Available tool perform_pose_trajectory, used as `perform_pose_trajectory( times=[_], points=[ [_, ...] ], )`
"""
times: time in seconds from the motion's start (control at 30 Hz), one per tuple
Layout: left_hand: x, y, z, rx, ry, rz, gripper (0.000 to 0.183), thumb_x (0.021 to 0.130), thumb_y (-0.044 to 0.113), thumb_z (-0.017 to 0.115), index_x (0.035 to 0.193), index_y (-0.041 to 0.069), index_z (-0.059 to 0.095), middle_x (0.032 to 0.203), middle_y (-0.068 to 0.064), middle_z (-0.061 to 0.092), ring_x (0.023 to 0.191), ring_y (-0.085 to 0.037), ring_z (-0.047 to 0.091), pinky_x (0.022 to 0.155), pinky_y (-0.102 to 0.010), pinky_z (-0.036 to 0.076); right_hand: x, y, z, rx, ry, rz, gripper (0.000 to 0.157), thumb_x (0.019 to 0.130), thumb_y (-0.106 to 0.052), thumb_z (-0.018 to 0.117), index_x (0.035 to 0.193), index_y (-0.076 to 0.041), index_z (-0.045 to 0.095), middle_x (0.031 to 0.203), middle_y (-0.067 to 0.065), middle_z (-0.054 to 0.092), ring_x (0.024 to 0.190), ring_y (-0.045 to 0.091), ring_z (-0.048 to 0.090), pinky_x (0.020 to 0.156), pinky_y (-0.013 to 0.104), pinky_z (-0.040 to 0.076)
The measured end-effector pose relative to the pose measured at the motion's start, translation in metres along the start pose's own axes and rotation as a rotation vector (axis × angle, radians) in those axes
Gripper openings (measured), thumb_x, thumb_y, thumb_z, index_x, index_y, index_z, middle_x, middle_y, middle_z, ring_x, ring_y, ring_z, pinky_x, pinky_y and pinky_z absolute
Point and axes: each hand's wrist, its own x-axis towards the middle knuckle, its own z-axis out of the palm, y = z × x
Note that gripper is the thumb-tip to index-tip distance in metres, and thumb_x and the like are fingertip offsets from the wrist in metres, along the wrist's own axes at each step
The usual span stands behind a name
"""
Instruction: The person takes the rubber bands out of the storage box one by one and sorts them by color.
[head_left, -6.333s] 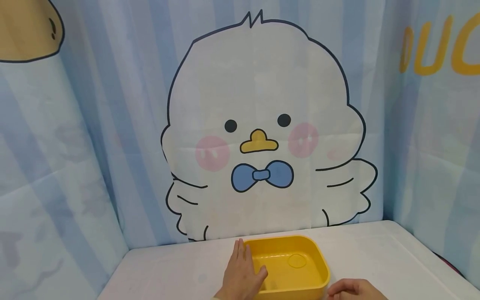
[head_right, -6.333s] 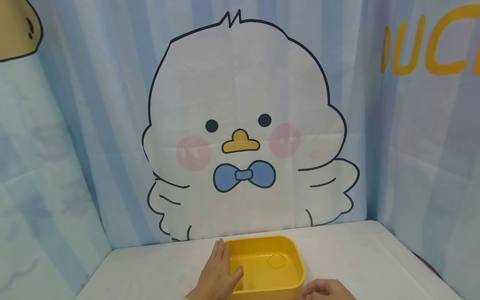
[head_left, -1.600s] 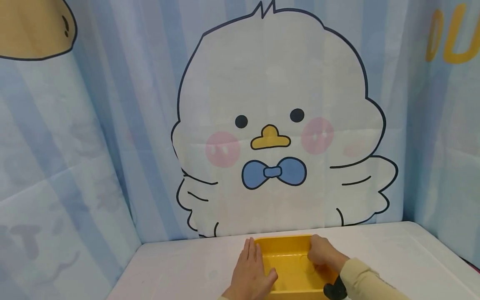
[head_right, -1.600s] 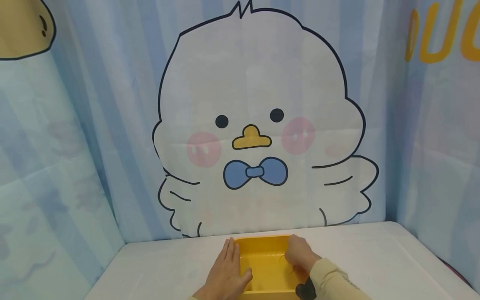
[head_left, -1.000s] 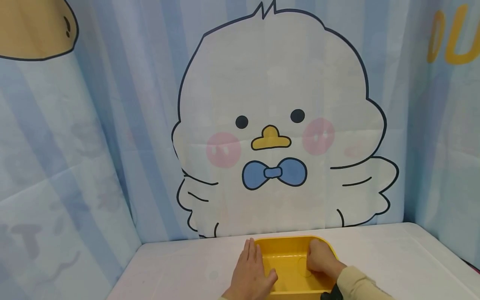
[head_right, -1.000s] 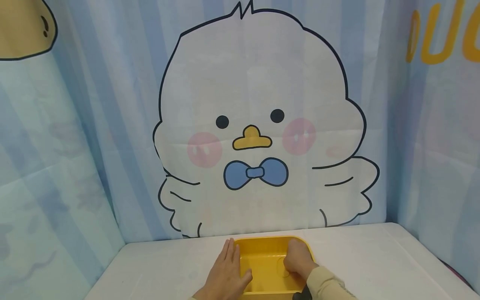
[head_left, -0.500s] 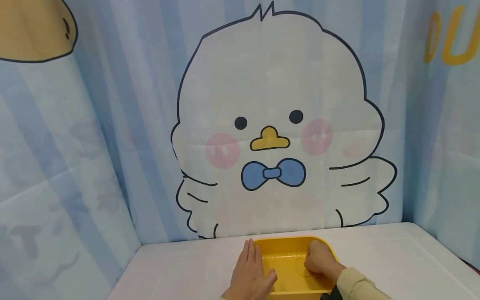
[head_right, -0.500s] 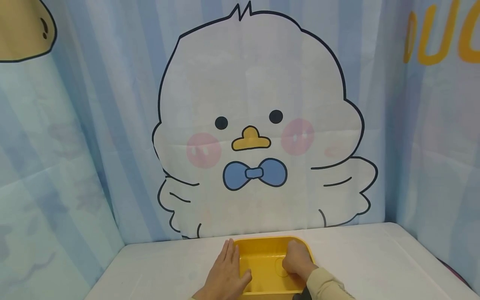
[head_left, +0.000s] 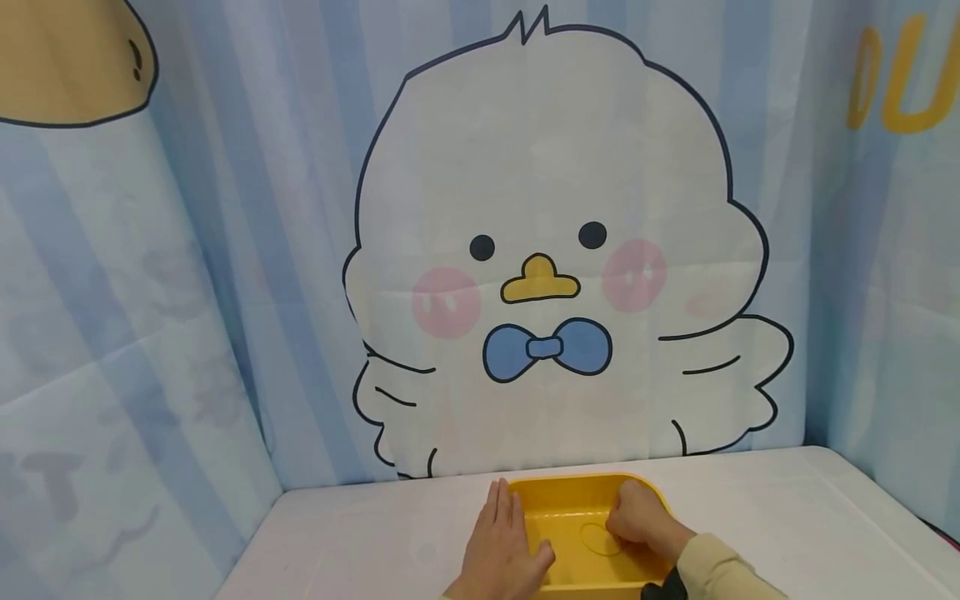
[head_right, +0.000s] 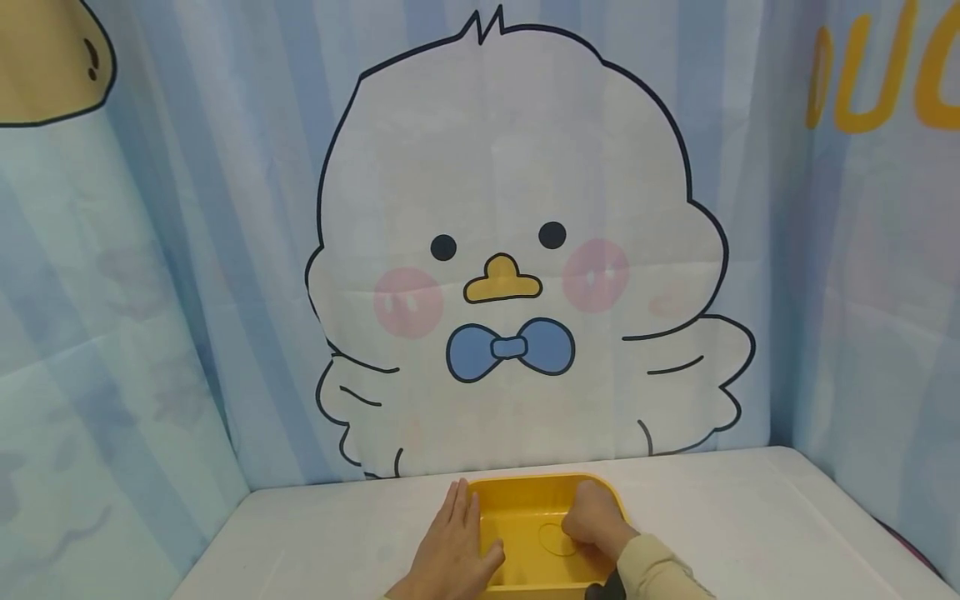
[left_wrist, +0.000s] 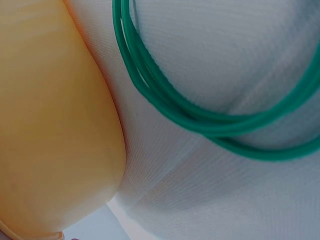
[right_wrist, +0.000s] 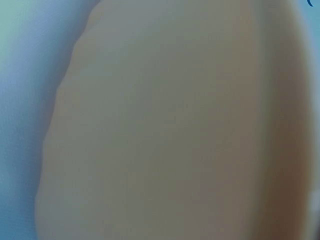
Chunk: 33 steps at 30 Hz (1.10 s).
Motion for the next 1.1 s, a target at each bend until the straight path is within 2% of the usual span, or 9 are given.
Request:
perform_pose_trajectory(
  times=[0.23,0.37,0.5,0.83,0.93,1.1],
  points=[
    [-0.002,0.0,0.0,0.02,0.014,0.02,0.078,0.093,0.051,0.043,0.146,-0.006,0.041,0.161,-0.024,0.024,0.151,-0.034,0.023,0.121,-0.047,0.03,0.0,0.004,-0.001,0.077,-0.007,0.033,0.02,0.079,0.002,0.06,0.062,-0.006,0.054,0.049,0.001,0.053,0.038,0.008,0.052,0.04,0.014,0.044],
    [-0.003,0.001,0.0,0.013,0.018,0.023,0.078,0.093,0.051,0.043,0.146,-0.006,0.042,0.161,-0.024,0.025,0.151,-0.034,0.023,0.121,-0.047,0.03,0.001,0.006,0.0,0.105,-0.029,0.049,0.013,0.083,0.002,0.063,0.072,-0.003,0.058,0.056,0.004,0.057,0.041,0.009,0.053,0.043,0.016,0.048],
    [-0.003,0.001,-0.001,0.005,0.017,0.018,0.077,0.093,0.051,0.043,0.145,-0.005,0.043,0.161,-0.024,0.024,0.151,-0.034,0.023,0.121,-0.047,0.03,0.002,0.005,-0.002,0.132,-0.048,0.065,0.006,0.082,0.003,0.066,0.08,0.0,0.061,0.062,0.007,0.06,0.044,0.009,0.055,0.046,0.016,0.049],
    [-0.001,0.001,0.001,0.013,0.014,0.01,0.076,0.093,0.051,0.044,0.144,-0.005,0.045,0.161,-0.024,0.025,0.151,-0.034,0.023,0.121,-0.047,0.03,-0.005,-0.002,-0.006,0.242,-0.064,0.076,0.007,0.079,0.008,0.069,0.083,0.004,0.064,0.061,0.009,0.065,0.046,0.011,0.061,0.049,0.02,0.055],
    [-0.001,0.001,0.001,0.015,0.004,0.005,0.077,0.093,0.052,0.043,0.145,-0.004,0.044,0.161,-0.024,0.024,0.151,-0.033,0.022,0.121,-0.047,0.029,-0.007,-0.004,-0.007,0.277,-0.071,0.078,0.004,0.082,0.007,0.068,0.085,0.005,0.065,0.063,0.01,0.066,0.049,0.012,0.063,0.051,0.023,0.057],
    [0.0,0.0,0.001,0.019,0.003,0.002,0.077,0.093,0.053,0.043,0.145,-0.004,0.045,0.161,-0.023,0.025,0.151,-0.033,0.022,0.121,-0.047,0.029,-0.006,-0.006,-0.011,0.276,-0.104,0.094,0.004,0.087,0.002,0.068,0.089,0.005,0.066,0.067,0.009,0.068,0.051,0.012,0.063,0.055,0.021,0.057]
  ],
)
